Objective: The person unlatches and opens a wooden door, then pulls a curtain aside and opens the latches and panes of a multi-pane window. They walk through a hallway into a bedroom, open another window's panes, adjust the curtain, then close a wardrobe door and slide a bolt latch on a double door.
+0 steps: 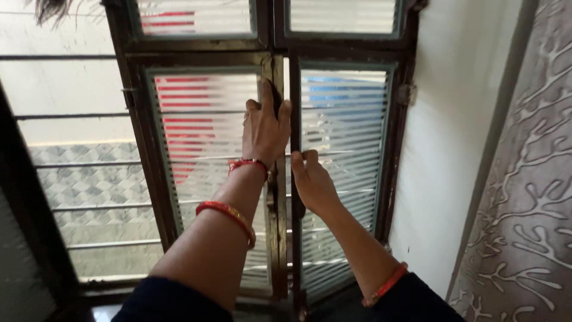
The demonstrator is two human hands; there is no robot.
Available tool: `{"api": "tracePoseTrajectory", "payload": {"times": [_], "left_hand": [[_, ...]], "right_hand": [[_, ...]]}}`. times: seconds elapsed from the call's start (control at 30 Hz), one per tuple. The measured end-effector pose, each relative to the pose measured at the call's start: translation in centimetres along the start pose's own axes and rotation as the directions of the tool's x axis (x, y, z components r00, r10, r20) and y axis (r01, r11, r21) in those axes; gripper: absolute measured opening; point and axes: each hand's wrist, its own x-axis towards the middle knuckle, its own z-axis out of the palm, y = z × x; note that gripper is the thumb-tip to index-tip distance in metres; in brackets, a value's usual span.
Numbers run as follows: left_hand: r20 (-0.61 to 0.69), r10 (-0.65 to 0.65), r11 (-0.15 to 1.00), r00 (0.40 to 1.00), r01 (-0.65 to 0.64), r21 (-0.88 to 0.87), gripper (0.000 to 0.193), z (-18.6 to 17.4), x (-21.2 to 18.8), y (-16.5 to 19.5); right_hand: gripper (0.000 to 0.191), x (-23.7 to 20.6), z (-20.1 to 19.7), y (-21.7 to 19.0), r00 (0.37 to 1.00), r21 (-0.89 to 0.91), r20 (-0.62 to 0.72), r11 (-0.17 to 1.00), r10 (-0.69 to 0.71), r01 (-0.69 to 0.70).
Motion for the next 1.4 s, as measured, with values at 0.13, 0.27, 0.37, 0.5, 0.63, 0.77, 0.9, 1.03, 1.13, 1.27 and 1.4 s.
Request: {"api": "tracePoseTrajectory", "payload": {"times": [0.13,0.27,0.37,0.5,0.63,0.77,0.9,1.03,1.13,1.27,1.4], "left_hand": [[0.053,-0.045,0.999,0.998,0.046,-0.021,0.082,2.3,-0.3,-0.9],[-0.006,0.050,0.997,0.999,-0.050,0.054,0.085,5.2,-1.8,-1.9],[-0.026,0.074,0.995,0.997,-0.072,0.065,0.081,7.3,-4.0,-3.2],[-0.006,0.138,0.987,0.990,-0.137,0.086,0.082,8.8,-7.0,-5.9],[0.004,0.092,0.987,0.996,-0.092,0.135,0.084,10.3,-9.1,-8.0],[0.063,0.030,0.995,0.998,-0.036,0.097,0.082,11.3,-9.3,-9.4],[0.140,0.043,0.991,0.989,-0.060,0.121,0.096,11.8,-8.7,-10.3],[0.054,0.116,0.978,0.992,-0.123,0.171,0.099,12.7,-8.3,-10.7],[0.095,0.060,0.977,0.994,-0.078,0.199,0.095,13.3,-8.3,-11.3],[0.101,0.090,0.953,0.991,-0.115,0.282,0.093,13.6,-8.6,-11.7],[0.133,0.154,0.925,0.979,-0.190,0.328,0.088,13.0,-8.6,-11.8]], "right_hand": [[0.075,1.7,1.7,3.2,0.975,0.163,-0.041,0.961,-0.219,0.223],[0.073,2.0,3.2,7.0,0.948,0.479,0.036,0.838,-0.316,0.261],[0.057,-0.9,4.4,11.1,0.994,0.605,0.064,0.795,-0.090,0.033],[0.041,-6.3,6.1,17.7,0.958,0.336,0.008,0.901,0.288,-0.274],[0.035,-9.8,9.5,22.9,0.884,0.086,0.122,0.883,0.451,-0.462],[0.053,-11.6,12.1,25.7,0.608,-0.020,0.432,0.682,0.665,-0.731],[0.055,-12.2,14.1,26.9,0.509,-0.134,0.512,0.650,0.692,-0.748],[0.040,-12.2,16.3,27.9,0.543,-0.103,0.479,0.659,0.690,-0.745],[0.038,-11.9,17.9,28.8,0.607,0.016,0.445,0.672,0.658,-0.741],[0.038,-12.2,19.1,30.0,0.620,0.280,0.476,0.561,0.623,-0.779],[0.039,-12.8,19.2,30.6,0.696,0.237,0.335,0.658,0.635,-0.714]]}}
